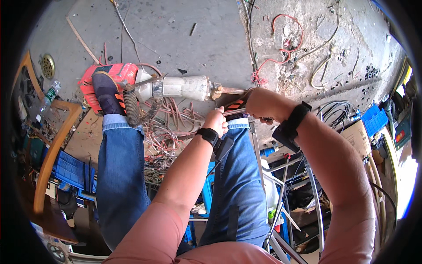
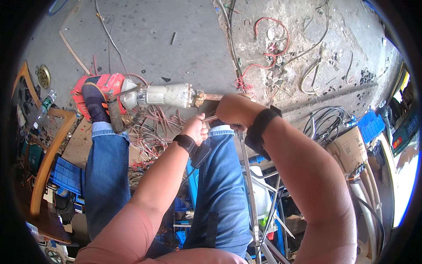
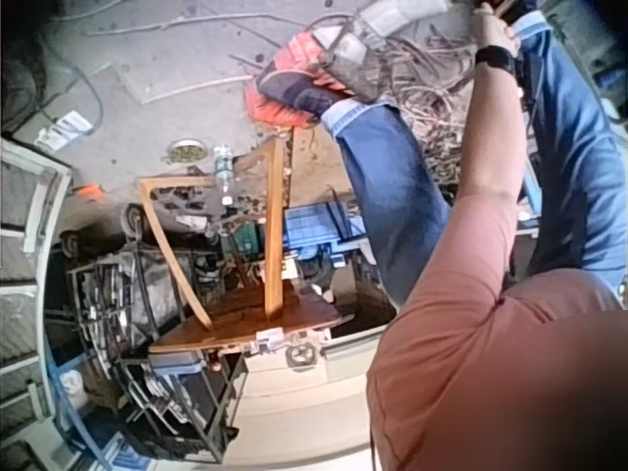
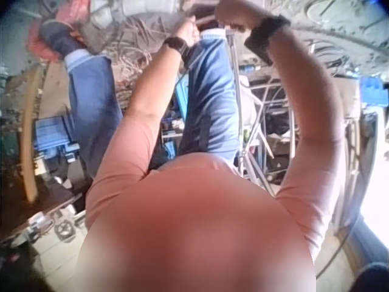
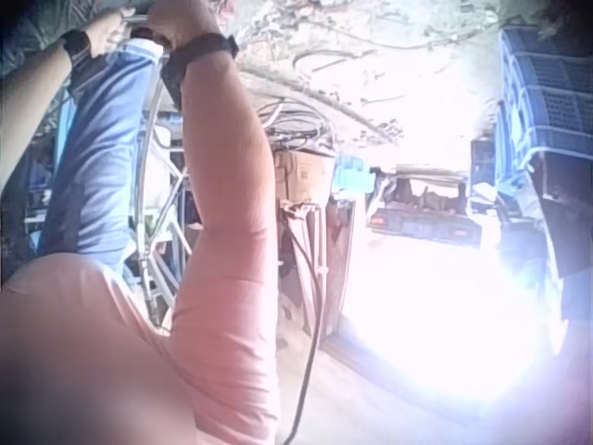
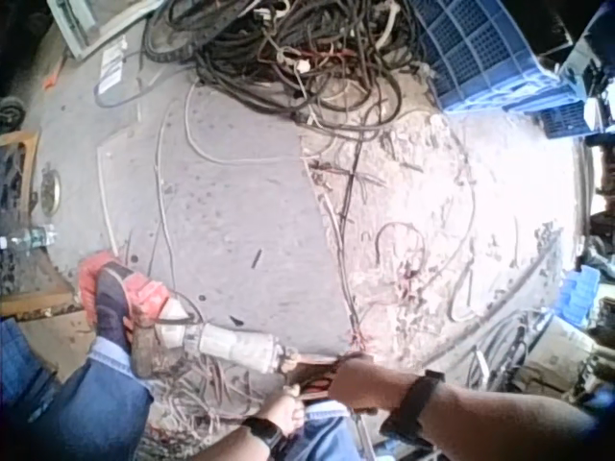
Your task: Using various tools like screwdrivers and wrenches to disassemble a mechanical part of a machine.
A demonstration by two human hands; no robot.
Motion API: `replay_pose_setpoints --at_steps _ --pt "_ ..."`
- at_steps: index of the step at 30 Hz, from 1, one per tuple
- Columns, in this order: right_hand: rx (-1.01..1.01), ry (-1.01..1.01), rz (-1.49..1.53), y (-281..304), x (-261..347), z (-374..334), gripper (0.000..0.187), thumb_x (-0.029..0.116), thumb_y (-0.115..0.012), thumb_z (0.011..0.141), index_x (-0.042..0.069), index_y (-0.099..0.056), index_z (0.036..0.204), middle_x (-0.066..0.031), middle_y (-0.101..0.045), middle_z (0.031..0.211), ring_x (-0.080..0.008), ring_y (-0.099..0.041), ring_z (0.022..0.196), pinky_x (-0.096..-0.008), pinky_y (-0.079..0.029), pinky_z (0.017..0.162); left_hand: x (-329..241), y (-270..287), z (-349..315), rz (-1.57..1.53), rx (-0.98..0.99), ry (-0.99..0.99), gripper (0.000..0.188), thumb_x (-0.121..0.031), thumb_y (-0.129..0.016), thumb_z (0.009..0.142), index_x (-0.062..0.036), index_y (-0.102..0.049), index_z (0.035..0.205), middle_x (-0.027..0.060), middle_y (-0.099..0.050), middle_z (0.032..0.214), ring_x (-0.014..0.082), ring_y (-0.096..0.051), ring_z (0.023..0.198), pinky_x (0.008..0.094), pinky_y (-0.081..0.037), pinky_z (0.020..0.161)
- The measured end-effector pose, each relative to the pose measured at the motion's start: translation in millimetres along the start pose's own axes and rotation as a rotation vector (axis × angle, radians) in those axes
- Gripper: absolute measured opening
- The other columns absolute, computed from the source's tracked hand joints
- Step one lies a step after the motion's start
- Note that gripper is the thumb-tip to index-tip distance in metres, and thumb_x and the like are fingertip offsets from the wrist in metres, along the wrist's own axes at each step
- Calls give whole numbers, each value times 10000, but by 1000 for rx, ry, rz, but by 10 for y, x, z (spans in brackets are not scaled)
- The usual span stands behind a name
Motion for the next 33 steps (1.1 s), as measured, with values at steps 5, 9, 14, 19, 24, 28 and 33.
replay_pose_setpoints --at_steps 5,9,14,19,24,28,33 --pt "107 24 -431 -157 182 -119 95 154 -685 538 113 -653 618 -50 -624 628 -231 -610 603 -329 -472 545 12 50 4 43 12 -60 226 -312 -474 892 -179 -353 756 -54 -186 512 84 -186 403 254 -162 404" --pt "87 243 -858 -236 472 -237 94 168 -696 537 116 -650 600 -39 -625 632 -238 -607 619 -333 -473 557 43 61 109 61 47 -73 213 -314 -482 886 -182 -358 774 -51 -172 518 86 -173 405 253 -158 405" --pt "-99 -107 -195 -658 620 -265 169 160 -563 711 28 -639 784 -140 -632 807 -296 -614 754 -371 -491 677 154 297 212 144 13 -159 316 -352 -548 844 -169 -399 634 -43 -292 445 91 -291 346 252 -215 349" --pt "-350 -447 644 -880 490 -508 234 107 -457 727 -52 -544 874 -294 -568 914 -412 -543 913 -442 -431 793 66 398 340 248 266 -202 296 -406 -563 826 -125 -506 751 -31 -448 548 109 -405 417 252 -310 390" --pt "-411 -574 689 -1550 459 -437 309 176 -487 752 -23 -526 985 -267 -581 938 -389 -554 927 -431 -435 811 -76 574 195 859 16 -195 329 -385 -517 852 -61 -534 908 25 -539 694 179 -520 580 359 -430 549" --pt "-397 -503 731 -2666 573 418 312 195 -437 800 -53 -497 979 -273 -582 940 -388 -563 922 -452 -438 798 -311 703 387 1437 -51 -481 349 -340 -527 833 -6 -601 905 119 -620 766 216 -591 740 349 -448 685" --pt "-525 -718 1651 -2978 1063 1056 298 215 -357 852 -34 -494 942 -280 -570 955 -412 -538 950 -465 -410 808 -853 1022 -4 1403 -233 -581 312 -278 -559 816 5 -607 938 94 -625 814 196 -568 706 318 -440 649"
Point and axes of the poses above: each hand's wrist, its own z-axis towards the middle knuckle, its own y-axis out of the back of the hand, x = y × z, the point moved 10 cm from there along z, towards the middle knuckle
